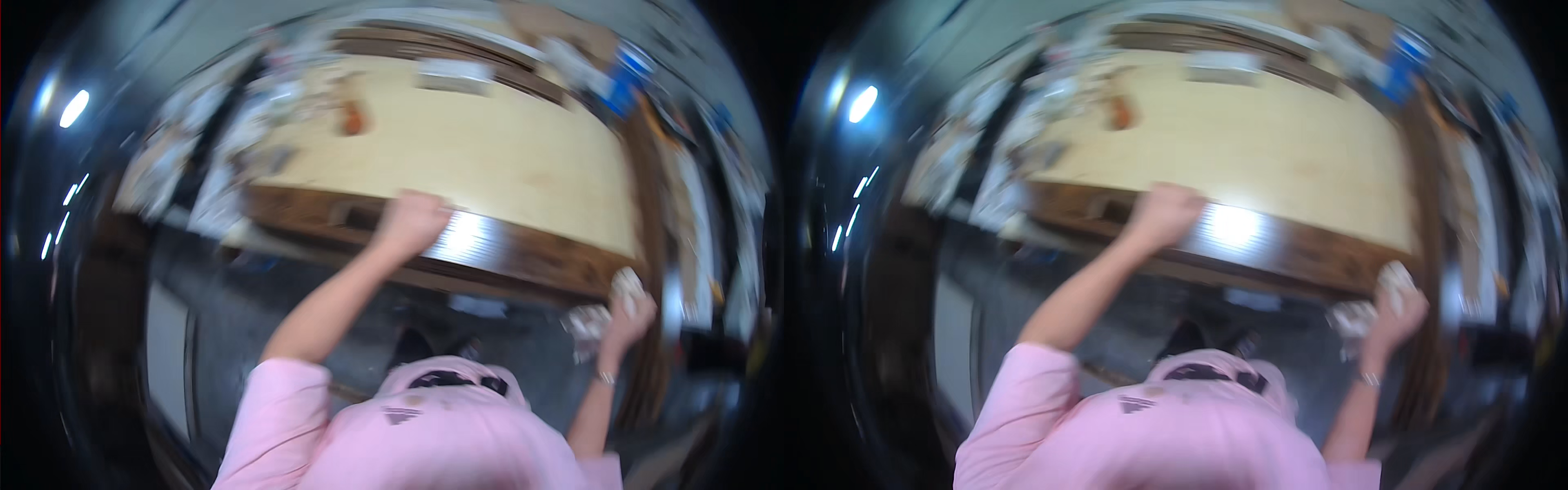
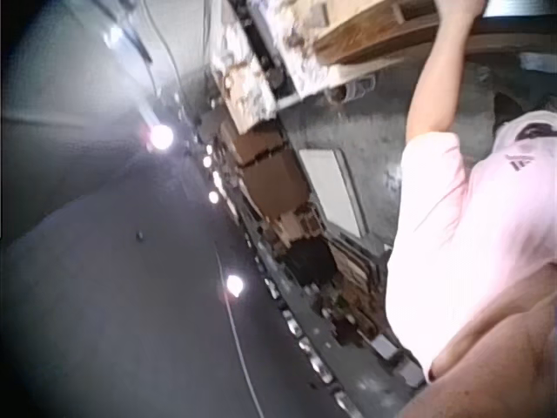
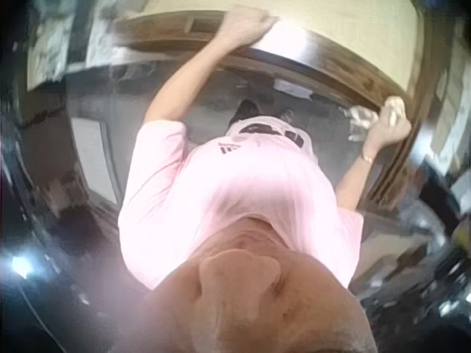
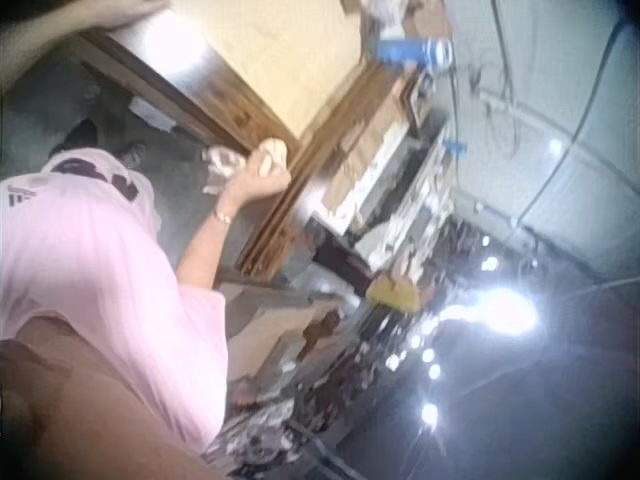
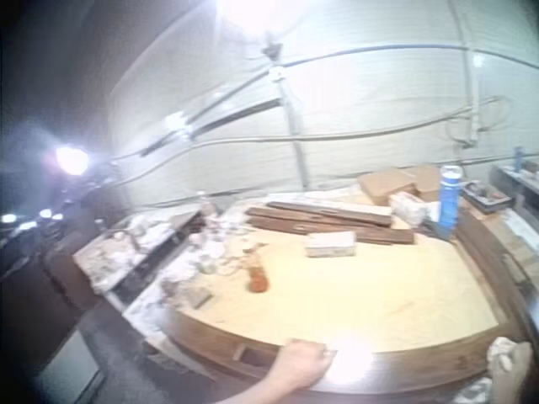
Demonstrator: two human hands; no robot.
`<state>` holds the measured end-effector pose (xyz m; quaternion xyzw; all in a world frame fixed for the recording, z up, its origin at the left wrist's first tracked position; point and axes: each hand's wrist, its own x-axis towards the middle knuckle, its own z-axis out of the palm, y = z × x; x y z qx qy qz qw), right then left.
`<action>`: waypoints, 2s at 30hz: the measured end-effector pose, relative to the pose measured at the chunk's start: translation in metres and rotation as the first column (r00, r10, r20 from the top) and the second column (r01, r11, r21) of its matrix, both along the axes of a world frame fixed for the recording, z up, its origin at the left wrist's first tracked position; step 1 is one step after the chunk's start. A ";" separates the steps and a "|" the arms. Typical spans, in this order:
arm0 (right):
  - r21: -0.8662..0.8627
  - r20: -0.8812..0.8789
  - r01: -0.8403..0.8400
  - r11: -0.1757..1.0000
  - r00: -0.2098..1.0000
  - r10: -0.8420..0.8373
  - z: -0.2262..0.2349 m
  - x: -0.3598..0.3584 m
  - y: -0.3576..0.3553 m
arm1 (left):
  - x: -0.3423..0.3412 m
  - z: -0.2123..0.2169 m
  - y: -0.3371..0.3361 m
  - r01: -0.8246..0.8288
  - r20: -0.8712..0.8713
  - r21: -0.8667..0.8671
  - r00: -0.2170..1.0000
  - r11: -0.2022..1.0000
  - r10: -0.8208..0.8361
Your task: The person wipes a dark wood component with a cloth, pours liquid from a bottle onto the cloth, and rubs the surface and a rectangular opening of the wood while occasionally using a small block to rub specific areas.
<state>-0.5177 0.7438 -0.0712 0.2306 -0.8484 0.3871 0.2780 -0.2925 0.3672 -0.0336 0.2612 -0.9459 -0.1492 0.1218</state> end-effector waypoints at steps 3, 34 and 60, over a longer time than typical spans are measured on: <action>-0.081 0.226 0.029 0.996 0.974 -0.010 -0.022 -0.043 0.041 | -0.001 0.014 0.018 0.070 0.019 -0.064 0.997 0.996 -0.069; -0.225 0.142 0.640 0.734 0.767 -0.625 0.002 0.020 -0.075 | 0.010 0.010 -0.001 0.364 -0.013 -0.017 0.931 0.931 -0.365; -0.866 0.365 0.345 0.362 0.931 -0.016 0.038 -0.049 0.023 | 0.005 0.013 0.000 0.342 -0.005 -0.031 0.940 0.939 -0.342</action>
